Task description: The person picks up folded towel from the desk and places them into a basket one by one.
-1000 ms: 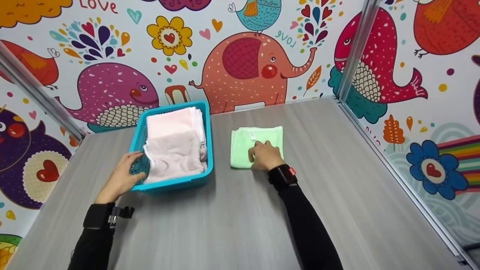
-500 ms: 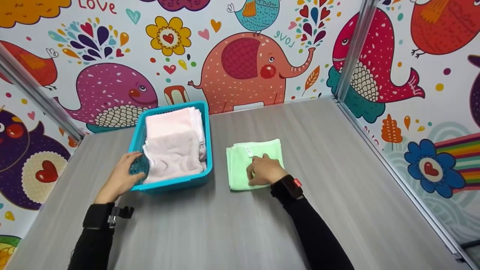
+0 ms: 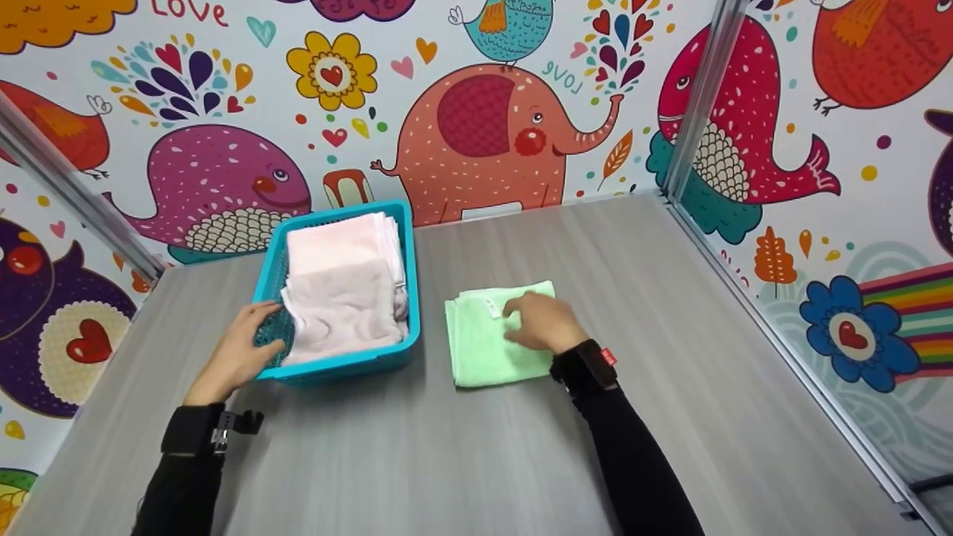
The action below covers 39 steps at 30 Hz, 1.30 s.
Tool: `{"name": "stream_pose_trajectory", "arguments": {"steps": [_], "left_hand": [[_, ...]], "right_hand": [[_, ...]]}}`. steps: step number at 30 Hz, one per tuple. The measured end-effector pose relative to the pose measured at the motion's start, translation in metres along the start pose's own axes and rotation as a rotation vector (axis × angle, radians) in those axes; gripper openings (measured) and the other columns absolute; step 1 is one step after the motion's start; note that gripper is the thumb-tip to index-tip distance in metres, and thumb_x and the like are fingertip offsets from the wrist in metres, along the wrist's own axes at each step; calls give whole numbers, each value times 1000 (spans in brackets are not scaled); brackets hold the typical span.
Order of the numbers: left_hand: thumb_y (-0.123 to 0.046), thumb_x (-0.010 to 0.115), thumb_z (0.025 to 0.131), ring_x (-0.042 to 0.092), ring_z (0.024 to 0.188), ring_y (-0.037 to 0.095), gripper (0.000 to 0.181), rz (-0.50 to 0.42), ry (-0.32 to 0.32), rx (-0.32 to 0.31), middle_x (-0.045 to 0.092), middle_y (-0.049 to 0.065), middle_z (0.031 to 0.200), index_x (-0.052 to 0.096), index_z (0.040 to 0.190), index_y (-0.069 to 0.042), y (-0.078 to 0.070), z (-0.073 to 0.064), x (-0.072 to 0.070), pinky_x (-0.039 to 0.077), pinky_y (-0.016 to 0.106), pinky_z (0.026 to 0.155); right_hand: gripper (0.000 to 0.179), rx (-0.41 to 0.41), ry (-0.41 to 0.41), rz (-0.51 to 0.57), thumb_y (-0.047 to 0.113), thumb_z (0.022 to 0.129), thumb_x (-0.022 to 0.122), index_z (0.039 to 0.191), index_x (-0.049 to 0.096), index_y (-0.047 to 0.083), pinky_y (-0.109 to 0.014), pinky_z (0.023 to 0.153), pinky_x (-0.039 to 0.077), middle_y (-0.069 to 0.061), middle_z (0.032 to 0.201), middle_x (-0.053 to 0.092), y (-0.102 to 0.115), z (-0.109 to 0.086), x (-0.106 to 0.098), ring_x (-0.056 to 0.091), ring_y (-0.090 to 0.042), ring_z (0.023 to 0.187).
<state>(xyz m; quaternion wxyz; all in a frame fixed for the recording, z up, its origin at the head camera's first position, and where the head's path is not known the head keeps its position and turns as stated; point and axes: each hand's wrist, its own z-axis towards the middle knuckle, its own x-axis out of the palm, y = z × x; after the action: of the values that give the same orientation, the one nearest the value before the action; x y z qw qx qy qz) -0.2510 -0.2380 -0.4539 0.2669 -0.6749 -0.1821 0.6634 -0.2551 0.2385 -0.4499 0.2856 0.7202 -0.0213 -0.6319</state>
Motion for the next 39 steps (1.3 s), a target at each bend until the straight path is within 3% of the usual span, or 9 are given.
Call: {"name": "stream_pose_trajectory", "arguments": {"steps": [5,9,12,15,17,20,24,31,39], "left_hand": [[-11,62,97,41,143,49,62,97,-88,12,36,21,162,43,155,-2,-6,-4,-4,41,66,108],[-12,67,95,51,130,46,51,172,-312,70,53,21,149,58,144,-4,-23,-10,-4,45,64,100],[-8,71,92,58,119,40,43,117,-473,184,63,20,134,64,134,-2,-50,-12,6,48,58,95],[-4,72,91,67,95,30,34,14,-521,373,69,18,116,67,125,0,-87,-17,27,56,45,78],[-2,71,91,67,81,23,29,-58,-476,500,70,15,105,67,120,1,-113,-23,47,58,36,67],[0,70,90,68,74,17,28,-94,-335,641,71,11,98,68,118,-1,-145,-36,81,57,26,65],[-6,69,93,71,79,15,33,3,-132,694,73,9,101,67,125,-2,-168,-47,123,57,21,70],[-31,70,99,72,89,24,48,290,3,548,72,12,108,61,138,-5,-177,-37,164,58,32,76],[-35,66,101,72,89,37,47,274,35,362,62,33,124,60,140,-10,-167,-21,181,59,45,79]], "right_hand": [[47,182,-204,4,24,93,74,129,65,-4,-50,75,50,-25,103,66,-33,0,-6,64,-36,89],[61,306,-191,51,33,95,72,132,58,-13,-59,87,51,-34,117,65,-58,-2,-5,64,-47,105],[69,366,-124,64,46,95,70,125,57,-14,-56,84,52,-34,115,65,-69,-2,-5,63,-46,100],[70,385,-67,61,55,92,70,114,57,-10,-47,74,50,-28,102,65,-72,-2,-5,60,-38,87],[71,376,-29,63,57,91,71,112,56,-9,-43,72,48,-25,98,64,-69,-1,-4,58,-33,83],[80,350,24,71,57,89,73,123,52,-13,-47,80,52,-29,108,64,-62,3,-1,61,-36,91],[97,324,51,67,54,91,72,142,39,-20,-57,97,51,-40,131,57,-52,8,4,62,-47,113],[93,299,24,91,46,90,76,142,39,-22,-60,99,50,-41,132,57,-44,11,10,61,-49,116],[98,249,26,77,45,89,78,145,35,-22,-60,103,48,-43,134,55,-37,17,19,59,-52,122]]}}
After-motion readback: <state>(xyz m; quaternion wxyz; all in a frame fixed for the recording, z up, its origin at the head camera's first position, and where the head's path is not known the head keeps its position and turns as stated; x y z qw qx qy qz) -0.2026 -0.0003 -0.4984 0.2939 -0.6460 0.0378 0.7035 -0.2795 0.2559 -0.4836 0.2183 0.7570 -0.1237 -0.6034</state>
